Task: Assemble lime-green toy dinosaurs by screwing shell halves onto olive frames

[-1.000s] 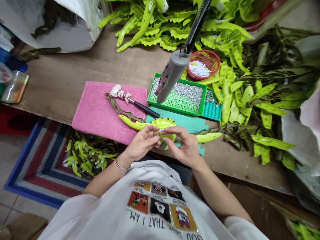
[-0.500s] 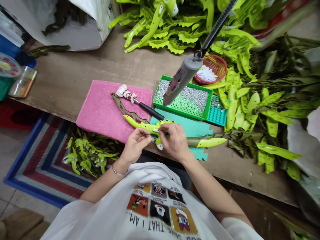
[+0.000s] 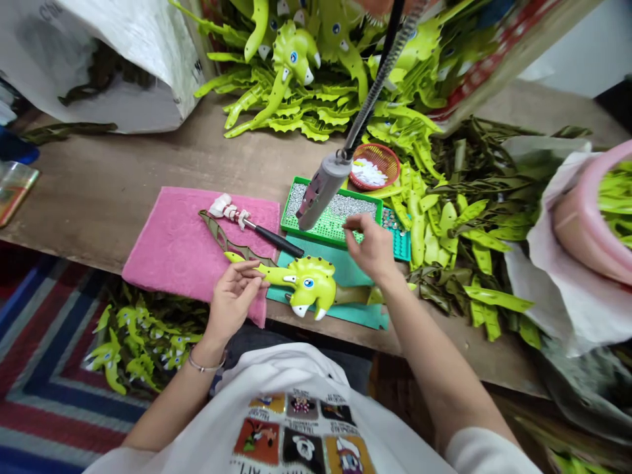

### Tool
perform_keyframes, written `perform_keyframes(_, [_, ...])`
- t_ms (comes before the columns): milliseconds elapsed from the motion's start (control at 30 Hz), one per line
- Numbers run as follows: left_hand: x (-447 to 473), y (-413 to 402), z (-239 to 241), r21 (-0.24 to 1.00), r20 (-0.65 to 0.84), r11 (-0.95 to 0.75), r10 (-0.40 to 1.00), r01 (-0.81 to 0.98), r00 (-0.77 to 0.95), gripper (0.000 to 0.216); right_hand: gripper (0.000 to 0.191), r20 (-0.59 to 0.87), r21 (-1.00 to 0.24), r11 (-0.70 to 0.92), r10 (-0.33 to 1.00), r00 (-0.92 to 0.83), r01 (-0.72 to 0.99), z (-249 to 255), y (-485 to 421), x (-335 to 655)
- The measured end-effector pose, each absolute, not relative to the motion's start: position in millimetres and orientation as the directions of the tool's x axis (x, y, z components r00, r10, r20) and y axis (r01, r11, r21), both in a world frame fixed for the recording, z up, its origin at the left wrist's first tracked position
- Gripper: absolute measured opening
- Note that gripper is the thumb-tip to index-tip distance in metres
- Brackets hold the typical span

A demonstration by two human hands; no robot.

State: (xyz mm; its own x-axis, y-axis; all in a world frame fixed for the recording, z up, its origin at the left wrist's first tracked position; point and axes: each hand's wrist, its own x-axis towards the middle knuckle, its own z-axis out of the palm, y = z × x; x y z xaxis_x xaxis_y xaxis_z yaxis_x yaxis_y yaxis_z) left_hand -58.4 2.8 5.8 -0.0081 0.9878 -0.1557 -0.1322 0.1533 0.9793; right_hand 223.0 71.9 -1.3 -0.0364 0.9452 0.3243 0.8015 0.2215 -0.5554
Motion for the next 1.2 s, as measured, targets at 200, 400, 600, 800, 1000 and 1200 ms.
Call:
perform_keyframes(200, [-61.0,4.9,2.6,0.988,-0.109,0.105,0.994,-0.115,-0.025,0.025,0.027,0.171,-0.356,0.227,0.969,-0.176,0.906,-16.2,130.2,240.7])
perform_keyframes(400, [-65.5,5.8,-4.1,0.999,-0.018,0.015,0.997,-0.049,-0.077,0.03,0.025,0.164,-0.146,0.253,0.96,-0.228,0.957,-23.9,141.9,231.5])
perform_keyframes(600, [-59.7,9.8,-11.2,0.967,0.11,-0.107,0.994,0.23,-0.001,0.018,0.025,0.298,-0.286,0.204,0.948,-0.115,0.936,-22.4,128.7,233.5])
perform_keyframes(800, [-55.8,16.1,-18.1,0.814,0.268,-0.272,0.96,0.513,0.082,0.013,0.019,0.298,-0.52,0.128,0.954,0.039,0.845,-8.2,97.1,236.4])
perform_keyframes(1000, [-53.6,13.7,-22.8,0.783,0.31,-0.289,0.949,0.551,0.057,0.019,0.011,0.303,-0.698,0.275,0.95,-0.075,0.661,19.0,30.8,204.5])
perform_keyframes(1200, [-52.8,14.7,-21.3,0.774,0.272,-0.252,0.961,0.58,0.054,0.014,0.014,0.3,-0.701,0.543,0.812,-0.5,0.462,13.2,-21.5,172.2])
